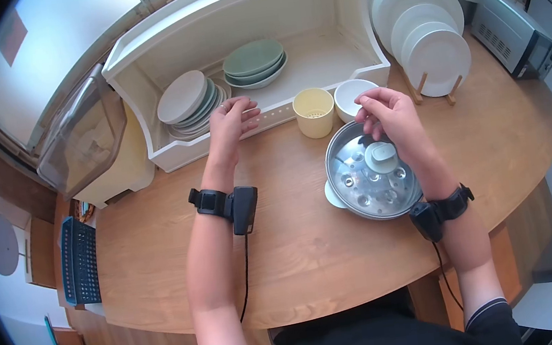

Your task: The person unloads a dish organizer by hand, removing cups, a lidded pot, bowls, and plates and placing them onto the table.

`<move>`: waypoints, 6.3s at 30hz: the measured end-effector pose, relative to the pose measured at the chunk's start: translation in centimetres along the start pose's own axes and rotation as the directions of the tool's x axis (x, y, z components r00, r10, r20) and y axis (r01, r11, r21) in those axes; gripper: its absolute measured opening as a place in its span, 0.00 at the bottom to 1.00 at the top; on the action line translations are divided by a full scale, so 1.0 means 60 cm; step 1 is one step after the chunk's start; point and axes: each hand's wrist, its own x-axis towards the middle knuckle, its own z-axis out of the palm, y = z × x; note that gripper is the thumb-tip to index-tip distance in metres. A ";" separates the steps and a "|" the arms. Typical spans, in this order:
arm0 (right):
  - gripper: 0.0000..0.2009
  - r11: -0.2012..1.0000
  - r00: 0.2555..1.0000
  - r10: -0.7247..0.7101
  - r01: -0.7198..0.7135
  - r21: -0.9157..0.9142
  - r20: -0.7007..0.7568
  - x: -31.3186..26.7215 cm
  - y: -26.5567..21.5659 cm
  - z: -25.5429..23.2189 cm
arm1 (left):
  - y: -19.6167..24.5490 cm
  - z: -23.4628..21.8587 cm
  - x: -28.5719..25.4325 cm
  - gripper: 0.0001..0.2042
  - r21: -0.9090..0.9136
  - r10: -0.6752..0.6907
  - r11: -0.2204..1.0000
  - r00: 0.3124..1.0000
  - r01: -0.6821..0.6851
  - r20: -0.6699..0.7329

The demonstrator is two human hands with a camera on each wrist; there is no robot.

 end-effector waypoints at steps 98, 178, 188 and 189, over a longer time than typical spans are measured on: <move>0.06 0.996 0.999 -0.038 0.040 -0.080 0.033 0.001 0.017 0.003 | -0.027 -0.045 -0.214 0.11 -0.231 -0.325 0.907 0.935 0.351 0.145; 0.07 0.993 0.999 -0.032 0.036 -0.116 0.036 -0.002 0.017 0.001 | 0.069 -0.021 0.138 0.11 0.103 -0.170 0.979 0.983 0.176 -0.064; 0.07 0.994 0.998 -0.055 0.057 -0.095 0.026 -0.003 0.017 0.004 | 0.111 -0.049 -0.024 0.12 0.128 -0.077 0.989 0.997 0.077 -0.003; 0.07 0.994 0.998 -0.055 0.057 -0.094 0.029 -0.003 0.017 0.003 | 0.107 -0.049 -0.042 0.12 0.116 -0.073 0.990 0.997 0.074 -0.008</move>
